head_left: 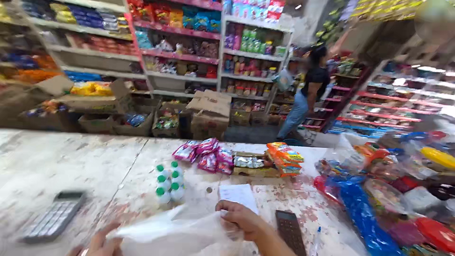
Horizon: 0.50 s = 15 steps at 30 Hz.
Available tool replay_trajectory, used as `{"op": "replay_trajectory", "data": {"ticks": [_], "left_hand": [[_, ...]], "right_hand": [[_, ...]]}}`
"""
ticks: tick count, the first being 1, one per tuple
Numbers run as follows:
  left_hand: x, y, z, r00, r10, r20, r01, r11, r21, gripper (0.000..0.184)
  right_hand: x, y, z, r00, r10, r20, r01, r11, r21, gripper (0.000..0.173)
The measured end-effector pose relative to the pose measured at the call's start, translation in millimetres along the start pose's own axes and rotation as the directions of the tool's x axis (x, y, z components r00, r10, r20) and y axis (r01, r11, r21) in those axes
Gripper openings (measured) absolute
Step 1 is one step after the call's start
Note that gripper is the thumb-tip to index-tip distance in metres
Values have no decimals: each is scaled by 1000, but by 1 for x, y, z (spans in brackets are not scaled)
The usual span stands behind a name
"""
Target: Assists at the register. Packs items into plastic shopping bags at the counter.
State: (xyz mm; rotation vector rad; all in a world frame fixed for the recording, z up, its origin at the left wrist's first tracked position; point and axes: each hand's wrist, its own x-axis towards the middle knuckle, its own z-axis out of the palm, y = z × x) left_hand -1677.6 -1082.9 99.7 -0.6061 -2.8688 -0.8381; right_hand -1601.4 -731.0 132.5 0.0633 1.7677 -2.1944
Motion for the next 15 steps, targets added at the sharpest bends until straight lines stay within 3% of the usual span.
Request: {"op": "replay_trajectory", "data": {"ticks": [2,3,6,9,11,15], "left_hand": [[-4,-4,-11,996,-69,-53,68,998,-17,22],[-6,-5,-14,993,-91,-77,88,996,-33,24],[-9,-3,-9,989,-59,-134,51,997,-59,28],[-11,6,-2,988,-25,-150,9,994,-107,21],[-13,13,-3,992,-15,-123,1,993,-118,15],[-18,17,-14,999,-10,-34,7,997,-80,35]], "right_hand": [[-2,-6,-7,982,109,154,-56,947,-316,27],[2,-10,-14,972,171,159,-74,872,-485,35],[26,-27,-31,990,139,-38,-115,608,-786,49],[64,-50,-24,987,-97,-131,-51,582,-811,56],[96,-52,-12,979,-194,-64,65,594,-802,52],[158,-23,6,962,-252,103,235,579,-781,60]]}}
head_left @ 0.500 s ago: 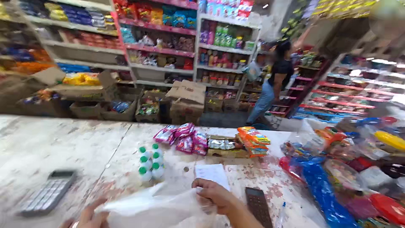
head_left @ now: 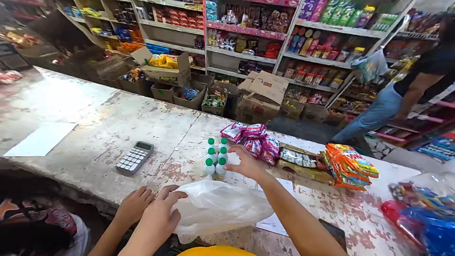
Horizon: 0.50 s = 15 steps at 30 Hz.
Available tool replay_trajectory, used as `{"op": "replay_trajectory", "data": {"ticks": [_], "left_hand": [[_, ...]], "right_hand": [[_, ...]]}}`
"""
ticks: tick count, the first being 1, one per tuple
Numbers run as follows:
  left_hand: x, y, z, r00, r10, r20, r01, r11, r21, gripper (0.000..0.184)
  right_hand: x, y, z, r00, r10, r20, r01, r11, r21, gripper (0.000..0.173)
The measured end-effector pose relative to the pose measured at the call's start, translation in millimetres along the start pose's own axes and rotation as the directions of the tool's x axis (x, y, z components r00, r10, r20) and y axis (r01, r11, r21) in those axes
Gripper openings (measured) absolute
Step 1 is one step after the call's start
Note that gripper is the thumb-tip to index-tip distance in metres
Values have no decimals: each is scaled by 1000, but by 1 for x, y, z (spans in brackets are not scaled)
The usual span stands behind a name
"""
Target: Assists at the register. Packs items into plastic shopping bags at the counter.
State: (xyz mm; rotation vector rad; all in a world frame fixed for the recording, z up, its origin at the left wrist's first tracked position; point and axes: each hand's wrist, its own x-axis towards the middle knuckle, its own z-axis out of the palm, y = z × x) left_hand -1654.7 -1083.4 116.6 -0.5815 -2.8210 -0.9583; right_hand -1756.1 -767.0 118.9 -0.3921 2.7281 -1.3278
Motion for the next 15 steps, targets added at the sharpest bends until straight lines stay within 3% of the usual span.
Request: {"op": "replay_trajectory", "data": {"ticks": [4,8,12,15], "left_hand": [[-10,-13,-11,1000,19,12,-19,1000,8,45],[-13,-18,-12,1000,-17,22,18,998,-60,44],[-10,-5,-12,996,-64,59,69,994,-84,51],[-10,2,-13,988,-97,118,107,991,-86,66]], "right_hand": [[19,24,39,992,-124,-33,125,992,18,63],[23,37,52,996,-88,-16,87,994,-61,51],[8,38,58,977,-60,-206,101,976,195,23],[-17,19,38,899,56,-434,164,877,452,21]]}}
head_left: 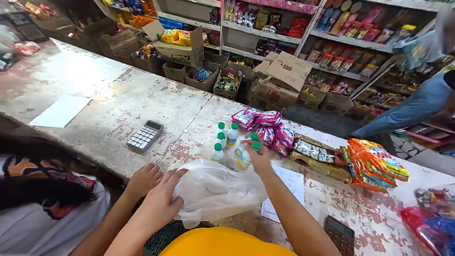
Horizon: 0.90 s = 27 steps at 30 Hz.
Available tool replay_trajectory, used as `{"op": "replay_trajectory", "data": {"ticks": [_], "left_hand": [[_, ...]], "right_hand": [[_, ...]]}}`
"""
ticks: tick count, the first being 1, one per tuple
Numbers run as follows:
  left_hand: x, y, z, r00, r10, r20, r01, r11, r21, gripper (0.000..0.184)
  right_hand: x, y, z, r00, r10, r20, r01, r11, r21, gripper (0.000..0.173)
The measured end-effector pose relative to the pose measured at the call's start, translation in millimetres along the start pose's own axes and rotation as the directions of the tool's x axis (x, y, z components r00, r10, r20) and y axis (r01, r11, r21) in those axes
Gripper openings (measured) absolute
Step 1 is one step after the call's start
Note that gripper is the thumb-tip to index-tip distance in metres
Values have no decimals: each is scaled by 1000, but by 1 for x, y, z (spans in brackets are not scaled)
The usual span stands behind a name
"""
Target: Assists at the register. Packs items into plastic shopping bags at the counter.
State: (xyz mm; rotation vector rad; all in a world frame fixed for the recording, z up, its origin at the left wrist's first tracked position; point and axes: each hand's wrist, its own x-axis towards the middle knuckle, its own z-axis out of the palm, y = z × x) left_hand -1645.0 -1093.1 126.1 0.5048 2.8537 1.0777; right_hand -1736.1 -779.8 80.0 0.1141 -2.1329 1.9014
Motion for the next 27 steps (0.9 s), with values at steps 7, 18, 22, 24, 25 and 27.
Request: {"op": "replay_trajectory", "data": {"ticks": [7,18,22,24,25,27], "left_hand": [[5,29,16,992,64,106,-39,975,-221,86],[-8,-3,0,826,133,-548,-226,968,-107,71],[-21,-23,-1,944,102,-315,-123,991,-47,25],[-24,-17,4,984,96,-149,-99,995,-15,29],[-23,-13,5,989,119,-86,-121,993,-15,30],[-17,-5,7,977,213,-16,-213,976,-48,26]], "right_hand": [[-49,-84,-22,996,2,85,-62,706,705,37],[-84,-42,11,779,343,525,50,800,-597,46],[-83,-39,-31,928,211,308,-54,892,-448,43],[-79,-47,-43,940,220,262,-109,918,-382,40],[-77,-53,-44,940,266,215,-181,921,-345,36],[-73,-62,-37,920,391,25,-382,910,-162,22]]}}
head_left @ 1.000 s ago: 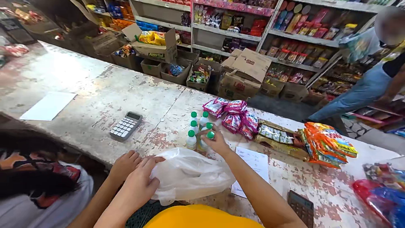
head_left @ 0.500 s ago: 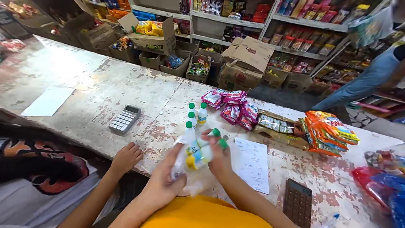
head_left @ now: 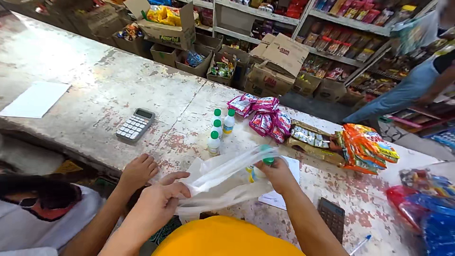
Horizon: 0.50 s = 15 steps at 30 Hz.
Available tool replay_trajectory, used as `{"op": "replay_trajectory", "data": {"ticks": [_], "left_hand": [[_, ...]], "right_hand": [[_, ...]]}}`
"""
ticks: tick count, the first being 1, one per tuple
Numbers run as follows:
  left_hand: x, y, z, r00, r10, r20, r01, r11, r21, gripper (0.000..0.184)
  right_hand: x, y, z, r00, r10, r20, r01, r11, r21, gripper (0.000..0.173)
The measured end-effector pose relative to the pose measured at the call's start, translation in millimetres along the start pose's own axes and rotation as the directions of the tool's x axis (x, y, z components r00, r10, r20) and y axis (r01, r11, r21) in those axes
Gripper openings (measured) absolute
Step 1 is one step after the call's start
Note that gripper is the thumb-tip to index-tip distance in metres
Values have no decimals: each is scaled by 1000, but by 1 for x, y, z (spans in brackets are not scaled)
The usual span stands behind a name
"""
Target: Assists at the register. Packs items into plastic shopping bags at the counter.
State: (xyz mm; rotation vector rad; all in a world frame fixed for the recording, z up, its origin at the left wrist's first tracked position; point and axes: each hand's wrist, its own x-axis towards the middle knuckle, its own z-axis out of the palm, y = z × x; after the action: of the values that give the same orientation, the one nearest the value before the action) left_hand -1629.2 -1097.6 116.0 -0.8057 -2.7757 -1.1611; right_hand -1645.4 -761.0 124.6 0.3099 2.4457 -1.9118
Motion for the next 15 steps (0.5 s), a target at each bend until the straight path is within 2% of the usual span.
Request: {"op": "replay_trajectory", "data": {"ticks": [1,3,5,6,8,10,12,14,15], "left_hand": [[4,2,1,998,57,19,-56,998,-39,20],[11,7,6,989,143,43,-137,984,-118,9],[15,11,10,988,136,67,-131,988,-78,16],[16,14,11,992,90,83,-89,996,-13,24],[18,18,8,987,-108,122,90,986,139,42],[22,17,5,950,-297,91,269,933,241,44],[24,20,5,914,-397,77,378,907,186,50],[21,24,9,918,-396,11,395,918,41,61],[21,24,10,924,-380,-27,380,925,-31,63]], "right_hand": [[2,-4,7,992,79,-101,-64,988,143,19],[6,-7,24,949,202,-242,-92,912,400,22],[9,-5,43,929,264,-260,-104,860,500,31],[9,0,51,934,249,-255,-99,868,486,36],[6,13,63,954,163,-250,-56,921,386,45],[-1,16,69,961,96,-259,-16,955,296,45],[-15,11,74,964,77,-253,-2,959,284,44],[-26,4,84,969,61,-238,10,958,285,37],[-29,1,89,975,38,-219,24,961,274,41]]}}
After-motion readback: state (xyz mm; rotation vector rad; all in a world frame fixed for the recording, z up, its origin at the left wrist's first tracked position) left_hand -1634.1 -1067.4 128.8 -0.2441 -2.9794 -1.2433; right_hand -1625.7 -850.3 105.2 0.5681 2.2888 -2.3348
